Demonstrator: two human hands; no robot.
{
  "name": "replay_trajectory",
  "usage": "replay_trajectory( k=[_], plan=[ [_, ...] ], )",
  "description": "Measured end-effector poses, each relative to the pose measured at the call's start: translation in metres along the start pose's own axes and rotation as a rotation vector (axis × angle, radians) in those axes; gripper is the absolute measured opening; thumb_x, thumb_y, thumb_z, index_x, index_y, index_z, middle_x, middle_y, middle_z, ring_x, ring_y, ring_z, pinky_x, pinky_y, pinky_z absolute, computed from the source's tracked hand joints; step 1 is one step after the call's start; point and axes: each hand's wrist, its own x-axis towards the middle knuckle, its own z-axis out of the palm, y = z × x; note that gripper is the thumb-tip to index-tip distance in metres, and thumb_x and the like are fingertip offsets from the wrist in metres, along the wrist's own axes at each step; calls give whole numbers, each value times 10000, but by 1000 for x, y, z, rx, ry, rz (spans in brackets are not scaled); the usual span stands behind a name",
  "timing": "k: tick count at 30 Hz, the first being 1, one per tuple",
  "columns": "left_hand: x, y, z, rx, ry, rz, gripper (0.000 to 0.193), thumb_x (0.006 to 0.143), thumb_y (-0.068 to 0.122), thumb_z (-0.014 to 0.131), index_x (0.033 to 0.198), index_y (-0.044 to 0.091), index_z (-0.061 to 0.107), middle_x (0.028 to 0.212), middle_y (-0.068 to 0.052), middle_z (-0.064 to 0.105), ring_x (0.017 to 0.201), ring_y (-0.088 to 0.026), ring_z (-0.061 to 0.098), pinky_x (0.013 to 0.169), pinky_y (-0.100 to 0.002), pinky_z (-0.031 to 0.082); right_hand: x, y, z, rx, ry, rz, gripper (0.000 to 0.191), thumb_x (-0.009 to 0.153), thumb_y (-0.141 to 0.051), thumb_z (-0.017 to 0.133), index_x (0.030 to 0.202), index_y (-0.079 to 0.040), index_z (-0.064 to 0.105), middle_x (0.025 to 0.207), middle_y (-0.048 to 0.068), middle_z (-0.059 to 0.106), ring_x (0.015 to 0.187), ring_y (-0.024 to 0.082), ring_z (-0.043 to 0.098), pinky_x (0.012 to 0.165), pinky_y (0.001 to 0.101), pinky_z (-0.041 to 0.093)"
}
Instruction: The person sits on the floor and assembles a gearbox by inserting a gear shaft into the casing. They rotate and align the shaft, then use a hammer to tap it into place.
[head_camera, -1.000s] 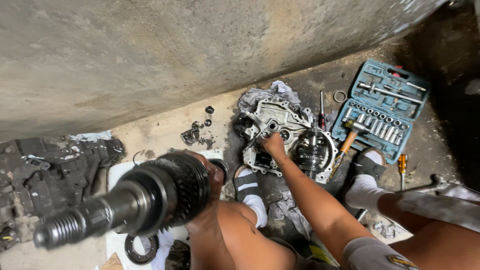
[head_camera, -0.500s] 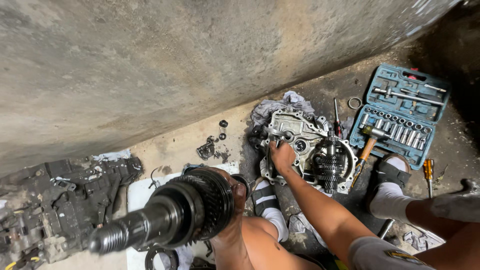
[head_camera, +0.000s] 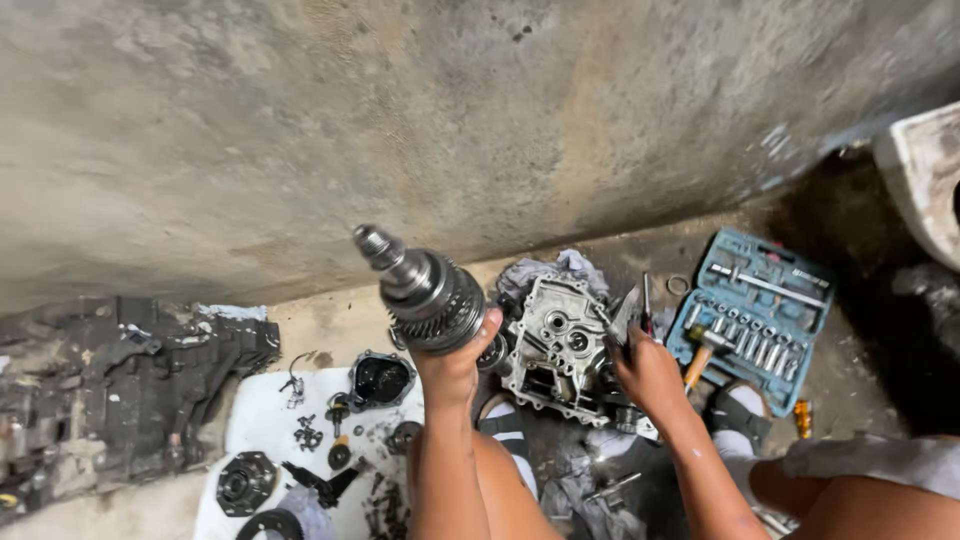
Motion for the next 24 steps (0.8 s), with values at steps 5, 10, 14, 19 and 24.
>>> replay_trajectory(
  k=[5, 10, 14, 19, 24],
  plan=[
    [-14, -1, 11, 137, -81, -19, 393, 749, -22, 887, 1092, 19, 700, 1036, -43, 738, 895, -143, 700, 875, -308, 572, -61, -8, -84, 245, -80, 158, 380, 890, -191, 688, 1219, -7, 644, 784, 158, 684, 576, 308, 594, 570, 432, 490],
    [-16, -3, 32, 53, -173, -30, 364, 726, -15, 876, 1050, 23, 715, 994, -33, 743, 868, -131, 698, 851, -298, 570, -79, -24, -135, 894, 35, -110, 193, 1007, -133, 623, 1074, 40, 674, 856, 73, 685, 757, 146, 616, 681, 308, 513],
    [-17, -5, 50, -6, -232, -109, 383, 708, -16, 870, 1057, 24, 719, 986, -31, 751, 859, -127, 705, 836, -296, 576, -83, -35, -150, 1127, 78, -165, 220, 1083, -163, 579, 971, 20, 631, 808, 79, 671, 723, 169, 635, 653, 324, 535],
    [-20, -8, 61, 61, -330, -143, 360, 723, 10, 866, 1058, 7, 734, 985, -61, 773, 859, -146, 733, 827, -312, 600, -76, -55, -150, 1125, 159, -125, 197, 1021, -161, 611, 1020, 31, 657, 811, 63, 664, 715, 146, 618, 633, 315, 532],
    [-24, -13, 73, -53, -432, -134, 305, 773, 37, 883, 1037, -34, 747, 965, -98, 781, 846, -182, 743, 816, -353, 617, -80, -75, -149, 976, 260, -112, 185, 970, -131, 671, 1055, 34, 686, 860, 36, 676, 771, 104, 606, 697, 273, 510]
  ],
)
